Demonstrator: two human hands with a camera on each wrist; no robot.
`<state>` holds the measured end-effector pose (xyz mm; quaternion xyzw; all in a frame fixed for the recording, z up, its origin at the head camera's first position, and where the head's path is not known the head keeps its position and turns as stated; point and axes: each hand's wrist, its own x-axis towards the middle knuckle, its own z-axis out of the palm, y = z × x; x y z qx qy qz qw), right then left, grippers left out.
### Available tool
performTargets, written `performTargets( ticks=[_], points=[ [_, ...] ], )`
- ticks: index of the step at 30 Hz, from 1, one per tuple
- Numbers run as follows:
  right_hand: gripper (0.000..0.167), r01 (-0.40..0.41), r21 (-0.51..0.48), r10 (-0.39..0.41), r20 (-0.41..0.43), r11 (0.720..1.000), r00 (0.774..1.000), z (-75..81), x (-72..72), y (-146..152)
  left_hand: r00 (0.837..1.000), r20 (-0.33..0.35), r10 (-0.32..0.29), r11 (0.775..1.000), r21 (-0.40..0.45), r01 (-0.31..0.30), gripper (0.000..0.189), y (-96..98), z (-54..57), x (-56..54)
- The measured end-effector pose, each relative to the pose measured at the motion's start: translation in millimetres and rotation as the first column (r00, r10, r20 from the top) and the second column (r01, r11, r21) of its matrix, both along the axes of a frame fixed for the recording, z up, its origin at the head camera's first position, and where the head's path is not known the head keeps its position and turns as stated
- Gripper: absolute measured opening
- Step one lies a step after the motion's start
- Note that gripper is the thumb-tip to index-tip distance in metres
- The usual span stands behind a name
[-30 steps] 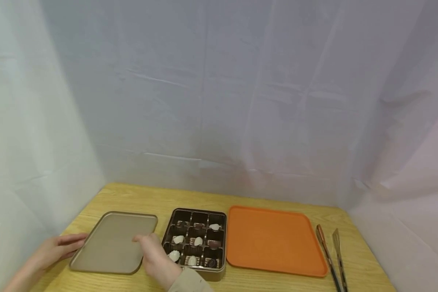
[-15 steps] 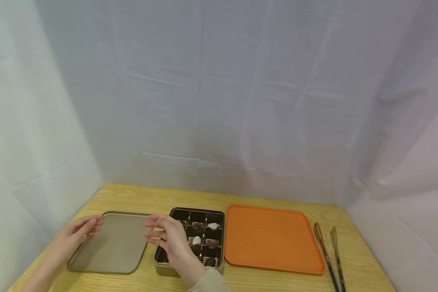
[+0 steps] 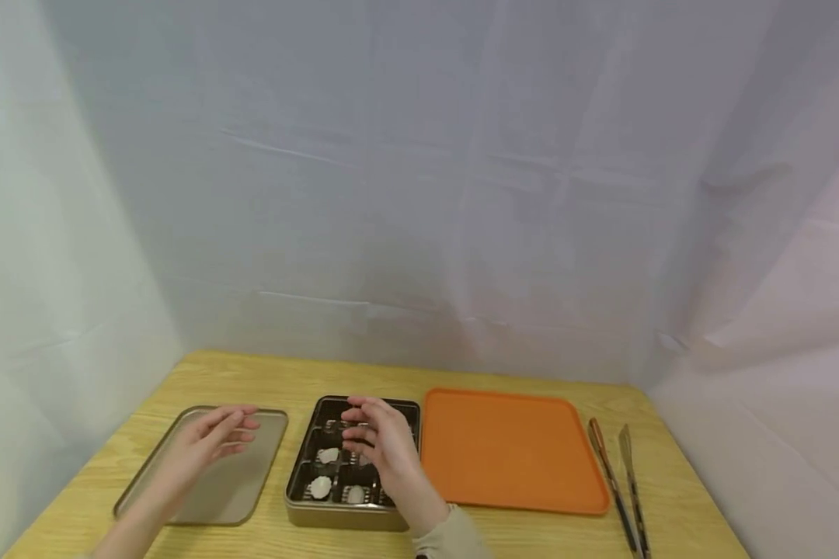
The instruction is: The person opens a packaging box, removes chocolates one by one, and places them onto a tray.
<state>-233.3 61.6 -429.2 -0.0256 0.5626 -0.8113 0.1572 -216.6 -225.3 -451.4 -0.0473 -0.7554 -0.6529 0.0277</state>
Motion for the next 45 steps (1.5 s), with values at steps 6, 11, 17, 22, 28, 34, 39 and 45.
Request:
performTargets(
  ticks=[6, 11, 17, 22, 28, 34, 39, 45],
  points=[
    [0.042, 0.026, 0.038, -0.026, 0.009, 0.999, 1.0, -6.0, -1.2, 22, 0.995, -0.095, -0.015, 0.999, -0.041, 0.011, 0.035, 28.0, -8.1, -8.5],
    [0.037, 0.033, 0.062, -0.033, -0.001, 0.998, 0.999, -11.6, 0.9, 38, 0.973, -0.227, -0.033, 0.961, -0.275, -0.031, 0.032, 47.0, -16.4, -12.6],
    [0.029, 0.052, 0.028, -0.052, -0.004, 0.998, 0.999, -16.9, 3.4, 54, 0.935, -0.326, -0.136, 0.8, -0.594, -0.091, 0.047, 65.6, -18.8, -9.6],
    [0.028, 0.062, 0.009, -0.062, 0.006, 0.998, 0.998, -18.1, 5.4, 64, 0.911, -0.36, -0.2, 0.66, -0.737, -0.146, 0.059, 76.6, -21.8, -8.5],
    [0.031, 0.153, 0.063, -0.151, -0.029, 0.986, 0.988, -22.1, 6.1, 74, 0.945, -0.261, -0.199, 0.606, -0.79, -0.091, 0.063, 78.8, -23.0, -5.6],
    [0.031, 0.291, 0.2, -0.257, -0.18, 0.936, 0.95, -20.3, 3.3, 95, 0.952, -0.237, -0.195, 0.575, -0.814, -0.085, 0.063, 76.9, -25.1, -5.1],
    [0.031, 0.4, 0.326, -0.286, -0.346, 0.856, 0.894, -11.6, 1.5, 130, 0.952, -0.232, -0.197, 0.556, -0.827, -0.087, 0.065, 77.5, -26.3, -7.0],
    [0.025, 0.617, 0.489, -0.215, -0.649, 0.617, 0.73, -9.4, 1.4, 178, 0.959, -0.195, -0.208, 0.554, -0.831, -0.049, 0.067, 77.2, -25.1, -7.8]
  ],
)
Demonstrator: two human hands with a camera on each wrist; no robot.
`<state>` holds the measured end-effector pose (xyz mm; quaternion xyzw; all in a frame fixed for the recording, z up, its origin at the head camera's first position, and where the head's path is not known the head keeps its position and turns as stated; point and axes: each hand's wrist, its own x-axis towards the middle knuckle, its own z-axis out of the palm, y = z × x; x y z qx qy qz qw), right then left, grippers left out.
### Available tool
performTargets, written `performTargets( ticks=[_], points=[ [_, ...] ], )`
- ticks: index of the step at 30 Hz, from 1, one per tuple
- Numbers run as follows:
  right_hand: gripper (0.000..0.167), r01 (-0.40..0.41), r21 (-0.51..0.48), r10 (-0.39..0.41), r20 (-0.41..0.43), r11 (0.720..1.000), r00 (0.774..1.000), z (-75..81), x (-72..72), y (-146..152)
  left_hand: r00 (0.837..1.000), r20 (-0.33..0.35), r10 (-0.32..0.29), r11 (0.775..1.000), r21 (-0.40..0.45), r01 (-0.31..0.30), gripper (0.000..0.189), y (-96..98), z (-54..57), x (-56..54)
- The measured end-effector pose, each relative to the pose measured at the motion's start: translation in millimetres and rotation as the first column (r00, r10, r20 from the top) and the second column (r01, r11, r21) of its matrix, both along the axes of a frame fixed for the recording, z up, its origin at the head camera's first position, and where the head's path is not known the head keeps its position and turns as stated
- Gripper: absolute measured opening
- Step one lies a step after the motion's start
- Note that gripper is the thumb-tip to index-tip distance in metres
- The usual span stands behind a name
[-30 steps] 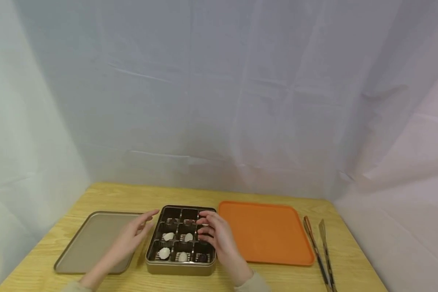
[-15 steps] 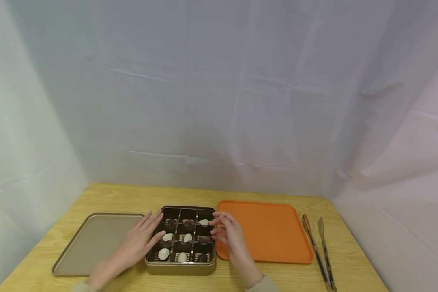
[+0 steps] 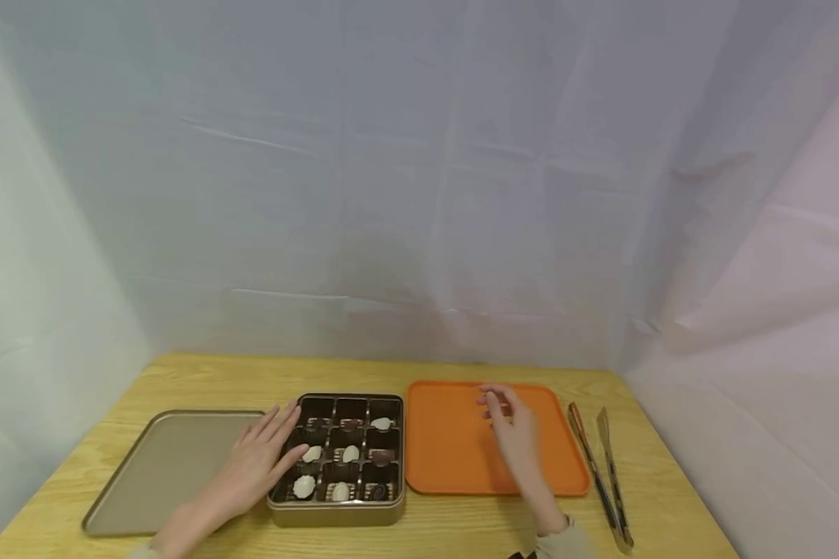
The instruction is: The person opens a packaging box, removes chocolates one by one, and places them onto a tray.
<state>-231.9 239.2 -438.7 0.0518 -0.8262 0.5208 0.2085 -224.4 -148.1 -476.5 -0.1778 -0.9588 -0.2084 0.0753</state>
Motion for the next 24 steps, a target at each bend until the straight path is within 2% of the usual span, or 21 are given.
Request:
performTargets(
  ticks=[1, 3, 6, 8, 10, 13, 15, 18, 21, 24],
  points=[
    [0.022, 0.041, 0.098, -0.036, -0.054, 0.994, 0.998, 0.1, 0.0, 7, 1.0, 0.007, 0.0, 1.0, -0.003, 0.0, 0.068, -0.8, 0.5, 0.0],
    [0.018, 0.14, 0.284, -0.096, -0.164, 0.949, 0.982, 0.4, 1.4, 21, 1.0, 0.02, 0.0, 1.0, -0.012, 0.001, 0.068, -2.1, 1.5, 0.1],
    [0.017, 0.275, 0.482, -0.133, -0.308, 0.832, 0.942, 1.6, 3.7, 43, 0.999, 0.04, -0.005, 1.0, -0.022, 0.006, 0.07, -3.1, 2.3, -0.2],
    [0.019, 0.345, 0.564, -0.138, -0.376, 0.75, 0.916, 1.6, 5.0, 58, 0.999, 0.049, -0.012, 1.0, -0.023, 0.013, 0.071, -3.0, 2.6, -0.6],
    [0.021, 0.398, 0.611, -0.133, -0.432, 0.684, 0.892, -0.1, 4.3, 74, 0.998, 0.058, -0.016, 1.0, -0.017, 0.017, 0.072, -2.6, 2.6, -1.0],
    [0.022, 0.443, 0.651, -0.125, -0.475, 0.616, 0.871, -6.3, 2.6, 95, 0.998, 0.061, -0.013, 1.0, -0.013, 0.013, 0.073, -2.5, 2.8, -1.4],
    [0.022, 0.441, 0.677, -0.121, -0.465, 0.589, 0.877, -12.3, 1.8, 108, 0.998, 0.057, -0.008, 1.0, -0.012, 0.009, 0.073, -2.6, 2.6, -1.7],
    [0.029, 0.411, 0.734, -0.146, -0.399, 0.541, 0.905, -21.7, 4.0, 127, 0.999, 0.046, -0.008, 1.0, -0.013, 0.008, 0.073, -2.4, 2.5, -2.1],
    [0.035, 0.343, 0.798, -0.202, -0.278, 0.495, 0.939, -29.3, 9.4, 142, 0.999, 0.047, -0.015, 1.0, -0.008, 0.015, 0.072, -1.8, 1.8, -2.3],
    [0.038, 0.257, 0.848, -0.25, -0.153, 0.463, 0.956, -34.6, 15.6, 155, 0.998, 0.065, -0.019, 1.0, -0.002, 0.019, 0.072, -1.5, 1.3, -2.4]
  ],
)
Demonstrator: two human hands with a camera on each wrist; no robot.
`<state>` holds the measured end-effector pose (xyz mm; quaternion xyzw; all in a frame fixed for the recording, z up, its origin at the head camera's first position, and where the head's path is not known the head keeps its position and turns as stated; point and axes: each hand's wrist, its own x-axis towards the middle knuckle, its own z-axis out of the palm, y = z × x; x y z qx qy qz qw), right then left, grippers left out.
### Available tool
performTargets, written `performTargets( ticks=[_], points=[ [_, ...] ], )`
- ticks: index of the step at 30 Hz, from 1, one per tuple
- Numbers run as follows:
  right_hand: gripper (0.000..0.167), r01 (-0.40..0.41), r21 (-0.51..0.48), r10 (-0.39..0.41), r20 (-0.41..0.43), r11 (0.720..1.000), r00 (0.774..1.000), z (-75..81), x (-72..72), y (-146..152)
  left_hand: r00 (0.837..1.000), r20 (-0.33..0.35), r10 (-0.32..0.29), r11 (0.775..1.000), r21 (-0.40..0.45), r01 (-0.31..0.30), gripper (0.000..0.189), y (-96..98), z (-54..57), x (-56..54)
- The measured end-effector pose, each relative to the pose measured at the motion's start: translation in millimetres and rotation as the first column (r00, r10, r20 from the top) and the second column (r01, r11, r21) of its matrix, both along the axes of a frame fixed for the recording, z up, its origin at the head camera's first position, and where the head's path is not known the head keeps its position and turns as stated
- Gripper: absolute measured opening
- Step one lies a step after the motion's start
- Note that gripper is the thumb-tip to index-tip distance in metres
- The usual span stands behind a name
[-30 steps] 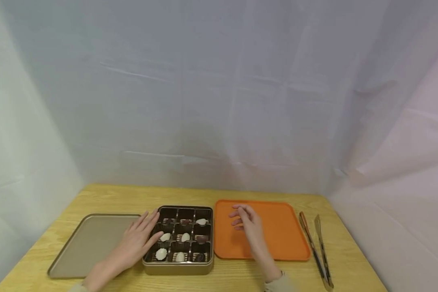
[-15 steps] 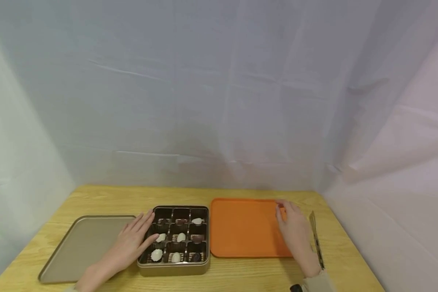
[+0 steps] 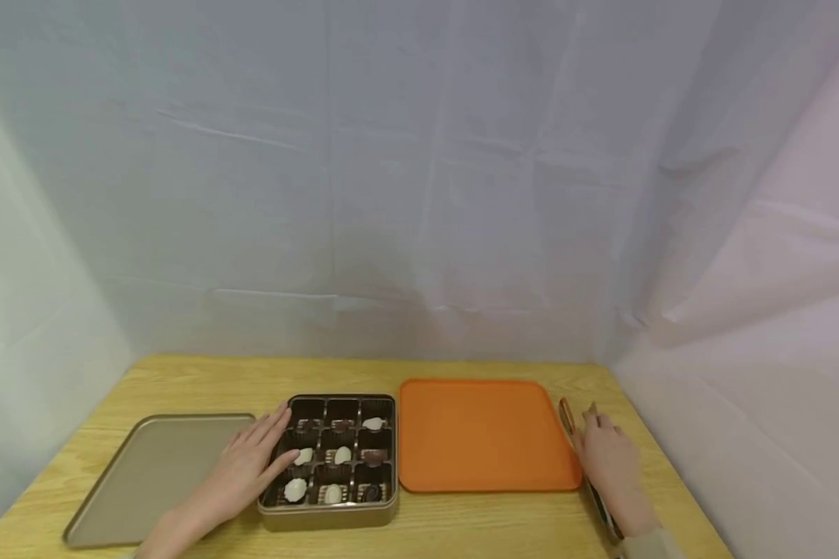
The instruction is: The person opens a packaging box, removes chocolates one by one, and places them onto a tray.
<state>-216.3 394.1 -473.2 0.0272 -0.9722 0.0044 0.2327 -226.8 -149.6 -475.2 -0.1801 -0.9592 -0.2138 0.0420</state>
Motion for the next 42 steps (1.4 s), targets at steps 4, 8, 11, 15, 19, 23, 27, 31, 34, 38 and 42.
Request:
performTargets(
  ticks=[4, 8, 11, 15, 19, 23, 27, 31, 34, 38, 42],
  points=[
    [0.041, 0.056, -0.04, -0.049, 0.173, 0.998, 0.984, -2.1, 5.4, 8, 1.0, 0.025, 0.0, 1.0, 0.005, 0.0, 0.073, -0.9, 0.8, 0.8],
    [0.047, 0.118, -0.095, -0.084, 0.306, 0.988, 0.948, -0.2, 7.2, 9, 0.999, 0.035, 0.001, 1.0, 0.01, -0.002, 0.073, -0.5, 1.0, 0.8],
    [0.053, 0.139, -0.117, -0.091, 0.343, 0.983, 0.935, 0.6, 5.7, 9, 0.999, 0.045, 0.006, 1.0, 0.014, -0.007, 0.073, -0.2, 0.8, 0.2],
    [0.043, 0.16, -0.152, -0.094, 0.369, 0.975, 0.924, 1.6, 2.9, 9, 0.998, 0.059, 0.01, 1.0, 0.024, -0.012, 0.074, 0.0, 0.6, -0.7],
    [0.035, 0.186, -0.178, -0.1, 0.407, 0.966, 0.908, 1.4, 0.9, 12, 0.998, 0.062, 0.01, 1.0, 0.026, -0.012, 0.074, 0.1, 0.8, -1.2],
    [0.034, 0.187, -0.173, -0.109, 0.381, 0.967, 0.918, 2.2, 3.4, 14, 0.998, 0.057, 0.005, 1.0, 0.025, -0.006, 0.073, 0.5, 2.1, -0.9],
    [0.042, 0.133, -0.132, -0.112, 0.156, 0.982, 0.981, 1.9, 9.8, 13, 0.998, 0.058, 0.005, 1.0, 0.027, -0.007, 0.073, -0.3, 2.4, 0.2],
    [0.05, 0.061, -0.068, -0.072, -0.171, 0.996, 0.983, 7.2, 12.6, 3, 0.999, 0.048, 0.008, 0.999, 0.034, -0.009, 0.073, -1.1, 2.2, 1.3],
    [0.052, 0.011, -0.056, -0.026, -0.268, 0.998, 0.963, 17.8, 11.3, -9, 0.999, 0.03, 0.013, 0.999, 0.03, -0.014, 0.072, -1.4, 3.1, 1.7],
    [0.055, -0.034, -0.032, 0.023, -0.305, 0.999, 0.952, 28.9, 9.5, -26, 1.0, 0.025, 0.011, 1.0, 0.025, -0.012, 0.072, -1.0, 3.7, 1.5],
    [0.048, -0.078, -0.004, 0.072, -0.338, 0.997, 0.938, 30.8, 6.9, -40, 0.999, 0.033, 0.004, 1.0, 0.023, -0.005, 0.072, -0.4, 2.0, 1.5]
  ],
)
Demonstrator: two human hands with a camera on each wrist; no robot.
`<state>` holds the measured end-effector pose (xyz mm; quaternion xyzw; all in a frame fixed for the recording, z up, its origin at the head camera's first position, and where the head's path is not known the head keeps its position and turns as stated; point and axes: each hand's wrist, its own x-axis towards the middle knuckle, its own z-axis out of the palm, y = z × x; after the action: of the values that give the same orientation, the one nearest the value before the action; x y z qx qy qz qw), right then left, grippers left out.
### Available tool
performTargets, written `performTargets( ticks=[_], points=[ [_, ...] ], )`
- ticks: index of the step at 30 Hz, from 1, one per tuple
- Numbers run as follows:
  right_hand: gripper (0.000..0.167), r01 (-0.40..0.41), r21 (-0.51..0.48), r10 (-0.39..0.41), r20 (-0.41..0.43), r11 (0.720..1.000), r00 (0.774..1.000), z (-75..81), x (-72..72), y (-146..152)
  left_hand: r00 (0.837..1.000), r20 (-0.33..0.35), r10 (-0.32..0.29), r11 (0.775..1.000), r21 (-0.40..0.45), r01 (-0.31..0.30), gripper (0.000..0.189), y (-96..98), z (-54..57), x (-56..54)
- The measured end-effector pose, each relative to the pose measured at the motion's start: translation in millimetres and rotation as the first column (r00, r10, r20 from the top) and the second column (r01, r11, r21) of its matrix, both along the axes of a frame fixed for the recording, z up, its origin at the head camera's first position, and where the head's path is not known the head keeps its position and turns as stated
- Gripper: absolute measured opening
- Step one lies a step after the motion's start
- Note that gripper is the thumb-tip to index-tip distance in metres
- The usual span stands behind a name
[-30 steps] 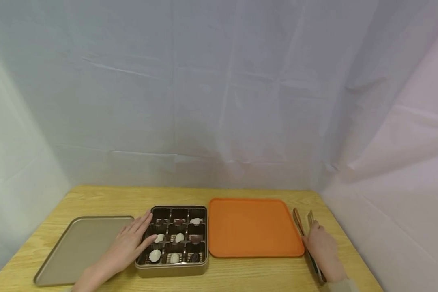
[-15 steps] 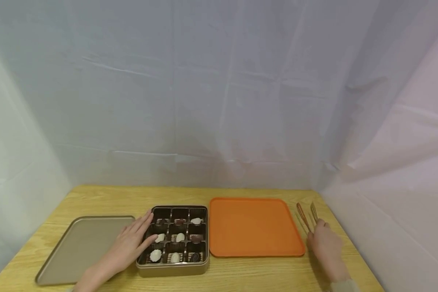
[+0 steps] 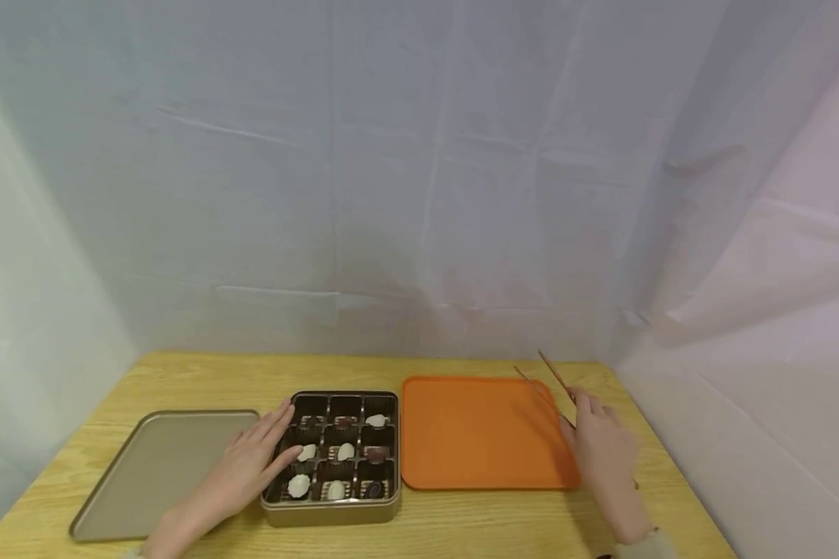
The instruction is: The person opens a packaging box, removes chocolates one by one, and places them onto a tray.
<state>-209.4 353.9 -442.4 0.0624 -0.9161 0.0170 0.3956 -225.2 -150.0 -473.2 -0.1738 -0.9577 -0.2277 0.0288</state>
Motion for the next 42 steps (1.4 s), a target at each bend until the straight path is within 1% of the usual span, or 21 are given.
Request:
performTargets(
  ticks=[1, 2, 3, 6, 9, 13, 17, 19, 24, 26, 29, 32, 36, 39, 42],
  points=[
    [0.045, -0.012, 0.008, 0.012, -0.014, 1.0, 1.0, -0.2, -1.3, -3, 1.0, 0.001, 0.0, 1.0, -0.002, 0.0, 0.072, -0.1, -0.3, 0.1],
    [0.046, -0.024, 0.019, 0.025, -0.033, 1.0, 0.999, -0.7, -2.6, -7, 1.0, 0.003, 0.002, 1.0, -0.001, -0.002, 0.072, -0.4, -0.6, 0.1],
    [0.052, -0.033, 0.029, 0.035, -0.053, 0.999, 0.998, -1.2, -4.0, -10, 1.0, 0.005, 0.003, 1.0, 0.0, -0.003, 0.072, -0.5, -0.7, 0.3],
    [0.076, -0.059, 0.058, 0.066, -0.138, 0.997, 0.988, -3.1, -9.2, -21, 1.0, 0.008, 0.007, 1.0, 0.006, -0.007, 0.072, -0.9, -0.5, 0.7],
    [0.072, -0.101, 0.066, 0.112, -0.185, 0.993, 0.976, -3.5, -13.4, -31, 1.0, 0.009, 0.008, 1.0, 0.01, -0.008, 0.071, -1.1, 0.2, 1.2],
    [0.064, -0.179, 0.075, 0.191, -0.206, 0.981, 0.96, -2.2, -18.2, -43, 1.0, 0.003, 0.008, 1.0, 0.004, -0.008, 0.071, -0.9, 0.8, 1.9],
    [0.057, -0.238, 0.099, 0.256, -0.246, 0.966, 0.935, -0.6, -22.7, -55, 1.0, -0.002, 0.007, 1.0, 0.005, -0.007, 0.072, 0.0, 0.6, 2.0],
    [0.054, -0.254, 0.115, 0.277, -0.265, 0.96, 0.924, 0.0, -23.9, -62, 1.0, -0.001, 0.006, 1.0, 0.01, -0.006, 0.072, 0.4, 0.5, 2.1],
    [0.047, -0.237, 0.174, 0.281, -0.312, 0.956, 0.908, -0.5, -25.9, -79, 1.0, 0.01, 0.007, 1.0, 0.02, -0.007, 0.071, 0.4, 0.8, 2.3],
    [0.046, -0.241, 0.193, 0.293, -0.318, 0.951, 0.902, -1.9, -26.9, -86, 1.0, 0.016, 0.007, 1.0, 0.022, -0.008, 0.071, 0.4, 1.0, 2.1],
    [0.049, -0.273, 0.213, 0.329, -0.3, 0.938, 0.895, -4.0, -28.1, -95, 1.0, 0.021, 0.007, 1.0, 0.021, -0.007, 0.071, 0.7, 1.7, 2.0],
    [0.054, -0.295, 0.227, 0.35, -0.265, 0.928, 0.898, -5.9, -29.4, -104, 1.0, 0.019, 0.005, 1.0, 0.023, -0.005, 0.07, 1.2, 2.3, 1.9],
    [0.057, -0.332, 0.214, 0.376, -0.212, 0.919, 0.902, -6.6, -30.3, -115, 1.0, 0.002, 0.004, 1.0, 0.01, -0.004, 0.07, 1.1, 2.3, 1.8],
    [0.059, -0.354, 0.218, 0.394, -0.186, 0.91, 0.9, -4.8, -30.4, -124, 1.0, 0.001, 0.005, 1.0, 0.002, -0.005, 0.071, 0.5, 2.1, 1.7],
    [0.059, -0.356, 0.246, 0.403, -0.177, 0.902, 0.898, -1.5, -31.0, -133, 1.0, 0.012, 0.007, 1.0, 0.004, -0.007, 0.071, -0.3, 2.1, 1.4]
  ],
)
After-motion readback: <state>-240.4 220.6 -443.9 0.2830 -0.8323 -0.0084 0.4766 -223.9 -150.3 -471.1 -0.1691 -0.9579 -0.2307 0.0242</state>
